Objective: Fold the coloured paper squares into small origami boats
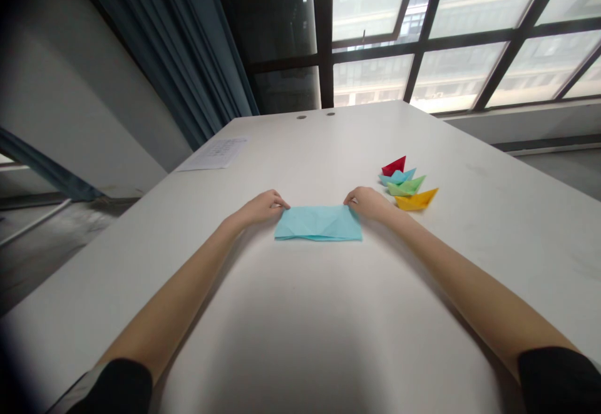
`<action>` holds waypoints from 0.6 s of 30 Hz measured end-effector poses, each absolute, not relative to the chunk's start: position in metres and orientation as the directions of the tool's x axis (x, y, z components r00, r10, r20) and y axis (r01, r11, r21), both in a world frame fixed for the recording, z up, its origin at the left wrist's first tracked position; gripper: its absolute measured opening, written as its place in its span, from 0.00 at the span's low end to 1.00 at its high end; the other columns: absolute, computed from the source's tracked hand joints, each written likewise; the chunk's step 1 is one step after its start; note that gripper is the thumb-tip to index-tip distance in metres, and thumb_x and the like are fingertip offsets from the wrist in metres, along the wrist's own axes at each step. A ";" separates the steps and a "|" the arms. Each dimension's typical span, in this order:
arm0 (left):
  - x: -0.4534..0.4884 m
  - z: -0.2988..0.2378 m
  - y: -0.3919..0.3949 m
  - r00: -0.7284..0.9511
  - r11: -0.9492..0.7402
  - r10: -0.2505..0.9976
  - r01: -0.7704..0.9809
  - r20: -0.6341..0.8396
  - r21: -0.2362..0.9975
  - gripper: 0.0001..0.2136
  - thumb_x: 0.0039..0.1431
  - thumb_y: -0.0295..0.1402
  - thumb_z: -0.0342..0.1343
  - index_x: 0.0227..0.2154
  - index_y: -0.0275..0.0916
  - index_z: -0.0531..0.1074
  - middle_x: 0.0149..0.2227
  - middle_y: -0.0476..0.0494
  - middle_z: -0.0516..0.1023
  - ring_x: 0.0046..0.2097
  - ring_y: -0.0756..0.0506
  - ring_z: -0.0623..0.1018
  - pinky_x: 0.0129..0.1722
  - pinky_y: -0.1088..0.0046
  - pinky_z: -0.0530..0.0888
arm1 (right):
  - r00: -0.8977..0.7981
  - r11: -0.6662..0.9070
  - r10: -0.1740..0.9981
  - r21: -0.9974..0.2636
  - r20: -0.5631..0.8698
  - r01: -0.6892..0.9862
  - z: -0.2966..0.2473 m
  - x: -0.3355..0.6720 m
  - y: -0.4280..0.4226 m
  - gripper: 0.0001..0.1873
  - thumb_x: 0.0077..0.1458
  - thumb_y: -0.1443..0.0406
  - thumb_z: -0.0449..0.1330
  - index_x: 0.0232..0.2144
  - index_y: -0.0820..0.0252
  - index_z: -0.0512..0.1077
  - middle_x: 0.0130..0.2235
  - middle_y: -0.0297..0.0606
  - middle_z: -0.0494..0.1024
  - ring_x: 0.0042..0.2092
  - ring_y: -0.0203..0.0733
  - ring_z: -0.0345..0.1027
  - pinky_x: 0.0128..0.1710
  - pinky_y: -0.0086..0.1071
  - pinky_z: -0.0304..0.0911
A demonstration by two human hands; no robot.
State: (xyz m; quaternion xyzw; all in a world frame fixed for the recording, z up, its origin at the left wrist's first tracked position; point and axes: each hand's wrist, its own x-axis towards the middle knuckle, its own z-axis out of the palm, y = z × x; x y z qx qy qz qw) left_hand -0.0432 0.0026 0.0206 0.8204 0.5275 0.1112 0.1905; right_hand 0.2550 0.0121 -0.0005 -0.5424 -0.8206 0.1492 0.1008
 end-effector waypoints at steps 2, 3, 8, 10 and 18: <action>-0.034 0.024 -0.005 0.411 -0.376 0.911 0.860 -0.032 0.345 0.14 0.49 0.31 0.50 0.35 0.39 0.77 0.41 0.37 0.72 0.39 0.40 0.72 0.40 0.67 0.66 | -0.430 0.416 0.902 -0.296 0.018 0.860 0.001 0.247 0.003 0.13 0.49 0.67 0.53 0.34 0.58 0.76 0.39 0.43 0.76 0.40 0.46 0.68 0.41 0.34 0.60; -0.029 0.024 -0.010 0.419 -0.391 0.908 0.862 -0.020 0.322 0.14 0.50 0.34 0.50 0.37 0.38 0.76 0.41 0.36 0.71 0.40 0.39 0.72 0.40 0.65 0.67 | -0.443 0.434 0.896 -0.272 0.031 0.859 0.002 0.242 -0.002 0.13 0.49 0.66 0.54 0.36 0.58 0.75 0.40 0.43 0.75 0.41 0.47 0.68 0.42 0.35 0.60; 0.002 0.017 -0.028 0.586 -0.577 0.809 0.778 0.046 0.250 0.15 0.54 0.33 0.48 0.42 0.37 0.72 0.43 0.34 0.70 0.46 0.37 0.69 0.45 0.62 0.65 | -0.449 0.462 0.887 -0.204 0.107 0.863 0.003 0.227 -0.019 0.15 0.50 0.67 0.55 0.42 0.57 0.71 0.42 0.45 0.71 0.38 0.44 0.68 0.40 0.35 0.60; 0.010 0.013 -0.032 0.628 -0.624 0.775 0.745 0.067 0.237 0.16 0.56 0.34 0.47 0.44 0.36 0.70 0.45 0.34 0.70 0.47 0.37 0.69 0.47 0.61 0.64 | -0.464 0.482 0.876 -0.180 0.136 0.857 0.002 0.225 -0.020 0.14 0.51 0.68 0.54 0.42 0.57 0.71 0.41 0.44 0.71 0.40 0.44 0.67 0.41 0.34 0.60; 0.022 -0.002 -0.042 0.540 -0.534 0.840 0.840 -0.053 0.094 0.25 0.62 0.40 0.36 0.58 0.32 0.51 0.62 0.35 0.51 0.62 0.39 0.53 0.57 0.58 0.55 | -0.569 0.586 0.808 -0.104 0.149 0.804 0.002 0.214 -0.030 0.16 0.57 0.65 0.48 0.46 0.60 0.69 0.46 0.44 0.71 0.45 0.46 0.64 0.45 0.38 0.58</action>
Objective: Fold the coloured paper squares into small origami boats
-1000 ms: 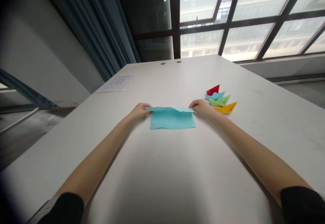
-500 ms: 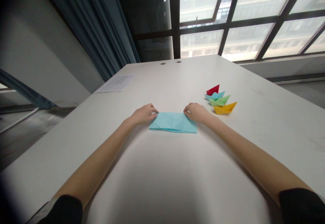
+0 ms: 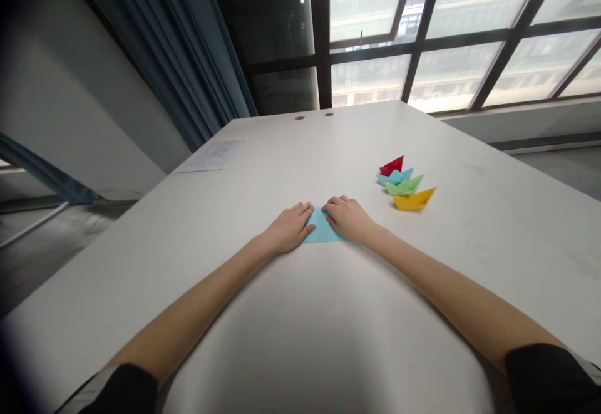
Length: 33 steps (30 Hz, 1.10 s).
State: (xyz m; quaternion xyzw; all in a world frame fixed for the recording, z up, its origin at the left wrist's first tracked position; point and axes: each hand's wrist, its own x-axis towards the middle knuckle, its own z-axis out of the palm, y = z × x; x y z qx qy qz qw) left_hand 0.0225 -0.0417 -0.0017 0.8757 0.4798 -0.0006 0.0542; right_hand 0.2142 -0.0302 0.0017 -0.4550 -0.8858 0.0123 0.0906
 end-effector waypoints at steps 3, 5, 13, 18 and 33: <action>0.023 -0.006 -0.043 0.498 -0.491 0.863 0.867 -0.091 0.082 0.27 0.63 0.43 0.30 0.60 0.34 0.45 0.64 0.38 0.45 0.64 0.39 0.47 0.58 0.55 0.52 | -0.609 0.621 0.783 -0.105 0.126 0.777 -0.002 0.211 -0.035 0.22 0.58 0.59 0.46 0.53 0.61 0.63 0.54 0.46 0.65 0.52 0.49 0.59 0.50 0.42 0.56; 0.023 -0.008 -0.043 0.491 -0.484 0.866 0.871 -0.097 0.088 0.27 0.62 0.44 0.28 0.61 0.35 0.43 0.64 0.39 0.42 0.64 0.40 0.45 0.58 0.54 0.51 | -0.617 0.621 0.784 -0.109 0.072 0.776 -0.007 0.211 -0.036 0.27 0.59 0.56 0.43 0.58 0.62 0.56 0.59 0.46 0.58 0.58 0.53 0.52 0.53 0.47 0.52; 0.018 -0.004 -0.042 0.473 -0.450 0.856 0.881 -0.210 0.148 0.32 0.59 0.51 0.27 0.62 0.37 0.36 0.65 0.42 0.34 0.64 0.41 0.39 0.59 0.51 0.45 | -0.550 0.503 0.802 -0.232 -0.234 0.833 -0.012 0.222 -0.032 0.41 0.54 0.43 0.34 0.63 0.60 0.35 0.65 0.39 0.36 0.64 0.52 0.26 0.59 0.56 0.30; -0.005 0.005 -0.035 0.437 -0.399 0.824 0.899 -0.362 0.178 0.43 0.50 0.61 0.34 0.62 0.38 0.30 0.64 0.41 0.26 0.64 0.38 0.34 0.57 0.44 0.42 | -0.459 0.412 0.795 -0.202 -0.396 0.889 0.004 0.228 -0.034 0.46 0.50 0.40 0.36 0.62 0.59 0.30 0.64 0.36 0.30 0.64 0.50 0.21 0.59 0.54 0.24; -0.028 0.016 -0.025 0.353 -0.332 0.780 0.933 -0.517 0.137 0.51 0.42 0.63 0.43 0.61 0.39 0.25 0.62 0.39 0.18 0.63 0.36 0.27 0.56 0.42 0.39 | -0.607 0.581 0.752 -0.174 -0.258 0.795 0.023 0.242 -0.030 0.55 0.38 0.42 0.56 0.62 0.61 0.43 0.64 0.48 0.42 0.63 0.60 0.36 0.58 0.52 0.39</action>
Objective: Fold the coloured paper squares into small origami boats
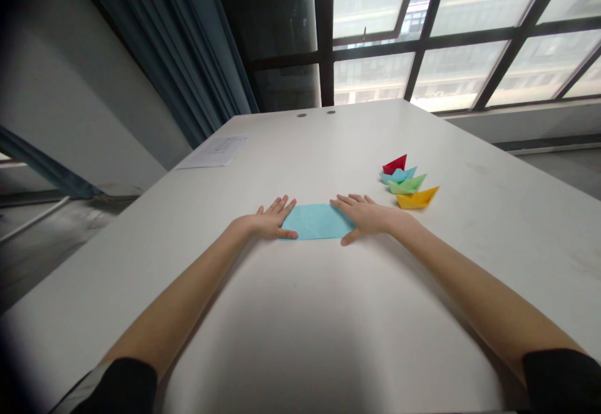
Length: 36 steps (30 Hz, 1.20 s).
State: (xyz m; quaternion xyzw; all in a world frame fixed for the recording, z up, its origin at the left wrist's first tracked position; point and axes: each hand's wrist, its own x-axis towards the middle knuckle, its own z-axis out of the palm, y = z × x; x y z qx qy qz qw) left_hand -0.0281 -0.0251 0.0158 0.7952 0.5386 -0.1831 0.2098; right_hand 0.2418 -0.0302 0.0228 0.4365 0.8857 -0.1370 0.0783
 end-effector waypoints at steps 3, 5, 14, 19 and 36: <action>-0.028 0.016 -0.024 0.353 -0.334 0.778 0.933 -0.520 0.134 0.51 0.42 0.63 0.43 0.61 0.39 0.25 0.62 0.39 0.18 0.63 0.37 0.27 0.56 0.43 0.39 | -0.698 0.654 0.691 -0.247 -0.190 0.715 0.025 0.236 -0.031 0.49 0.40 0.43 0.57 0.60 0.59 0.51 0.61 0.48 0.55 0.60 0.57 0.48 0.56 0.47 0.48; -0.029 0.015 -0.023 0.353 -0.335 0.779 0.933 -0.518 0.132 0.51 0.42 0.63 0.43 0.61 0.39 0.24 0.62 0.39 0.17 0.63 0.37 0.27 0.56 0.43 0.39 | -0.732 0.684 0.668 -0.276 -0.135 0.675 0.024 0.231 -0.032 0.45 0.41 0.44 0.57 0.58 0.59 0.55 0.57 0.47 0.61 0.57 0.55 0.53 0.54 0.45 0.51; -0.028 0.016 -0.023 0.358 -0.331 0.779 0.932 -0.515 0.147 0.51 0.42 0.62 0.44 0.61 0.39 0.25 0.62 0.37 0.18 0.63 0.36 0.27 0.55 0.42 0.39 | -0.798 0.788 0.600 -0.206 0.047 0.580 0.025 0.215 -0.040 0.29 0.49 0.53 0.57 0.52 0.58 0.64 0.50 0.44 0.70 0.50 0.50 0.62 0.49 0.43 0.56; -0.028 0.013 -0.022 0.366 -0.336 0.789 0.929 -0.494 0.153 0.51 0.42 0.62 0.46 0.61 0.40 0.28 0.62 0.35 0.21 0.63 0.34 0.29 0.55 0.41 0.41 | -0.828 0.825 0.557 -0.168 0.072 0.540 0.030 0.214 -0.042 0.20 0.52 0.57 0.55 0.45 0.59 0.70 0.44 0.44 0.74 0.47 0.48 0.64 0.45 0.40 0.57; -0.055 0.037 0.001 0.613 -0.395 0.773 0.665 -0.163 0.634 0.30 0.59 0.53 0.32 0.52 0.36 0.62 0.58 0.40 0.62 0.56 0.45 0.63 0.56 0.71 0.56 | -0.578 0.641 0.767 -0.364 0.278 0.676 0.062 0.217 -0.049 0.12 0.53 0.62 0.50 0.32 0.57 0.72 0.30 0.35 0.76 0.31 0.38 0.68 0.34 0.30 0.59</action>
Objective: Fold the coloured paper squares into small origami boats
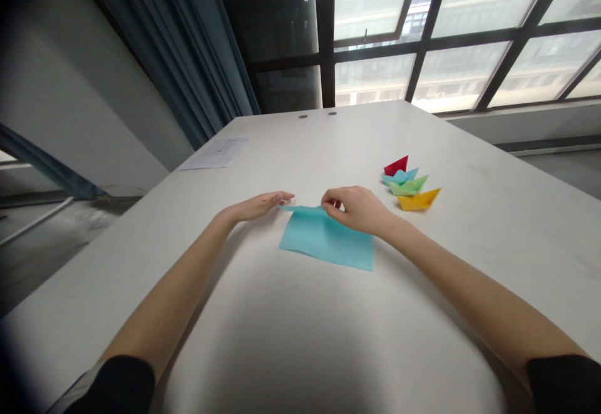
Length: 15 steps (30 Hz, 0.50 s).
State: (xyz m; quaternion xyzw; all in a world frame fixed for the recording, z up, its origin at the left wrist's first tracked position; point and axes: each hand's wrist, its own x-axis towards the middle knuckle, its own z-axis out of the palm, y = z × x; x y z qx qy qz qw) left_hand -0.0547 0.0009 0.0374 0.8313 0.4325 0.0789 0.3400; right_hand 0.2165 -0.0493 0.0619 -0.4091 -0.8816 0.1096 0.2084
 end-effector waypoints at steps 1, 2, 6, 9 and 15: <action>-0.055 0.038 0.001 0.624 -0.401 0.766 0.650 -0.152 0.645 0.29 0.58 0.53 0.34 0.51 0.36 0.64 0.56 0.40 0.65 0.55 0.44 0.65 0.54 0.71 0.58 | -0.526 0.593 0.804 -0.435 0.276 0.678 0.065 0.219 -0.048 0.11 0.53 0.61 0.51 0.31 0.58 0.72 0.30 0.35 0.76 0.31 0.38 0.68 0.33 0.30 0.59; -0.056 0.038 0.001 0.639 -0.411 0.756 0.631 -0.141 0.657 0.27 0.58 0.52 0.36 0.48 0.37 0.66 0.53 0.40 0.68 0.53 0.44 0.66 0.53 0.71 0.60 | -0.473 0.544 0.838 -0.501 0.274 0.673 0.067 0.221 -0.047 0.11 0.52 0.61 0.51 0.30 0.58 0.72 0.29 0.35 0.76 0.31 0.37 0.67 0.33 0.30 0.60; -0.053 0.039 -0.002 0.683 -0.396 0.721 0.547 -0.119 0.738 0.21 0.56 0.49 0.45 0.39 0.37 0.72 0.42 0.42 0.75 0.45 0.44 0.71 0.44 0.72 0.66 | -0.279 0.349 0.935 -0.719 0.220 0.602 0.073 0.227 -0.040 0.13 0.49 0.58 0.53 0.29 0.60 0.72 0.28 0.35 0.75 0.30 0.38 0.66 0.32 0.31 0.60; -0.052 0.043 -0.006 0.677 -0.318 0.716 0.536 -0.173 0.782 0.20 0.51 0.48 0.51 0.36 0.36 0.72 0.36 0.43 0.76 0.39 0.45 0.73 0.37 0.74 0.67 | -0.143 0.213 0.977 -0.806 0.161 0.552 0.071 0.231 -0.034 0.14 0.47 0.56 0.54 0.28 0.61 0.73 0.26 0.34 0.73 0.29 0.37 0.64 0.30 0.30 0.59; -0.057 0.043 -0.006 0.564 -0.326 0.816 0.629 -0.126 0.706 0.15 0.46 0.44 0.56 0.25 0.35 0.70 0.23 0.50 0.68 0.26 0.52 0.66 0.26 0.78 0.61 | -0.002 -0.019 1.000 -0.877 -0.023 0.479 0.049 0.243 -0.016 0.16 0.46 0.54 0.56 0.32 0.60 0.72 0.25 0.34 0.71 0.27 0.35 0.62 0.24 0.28 0.57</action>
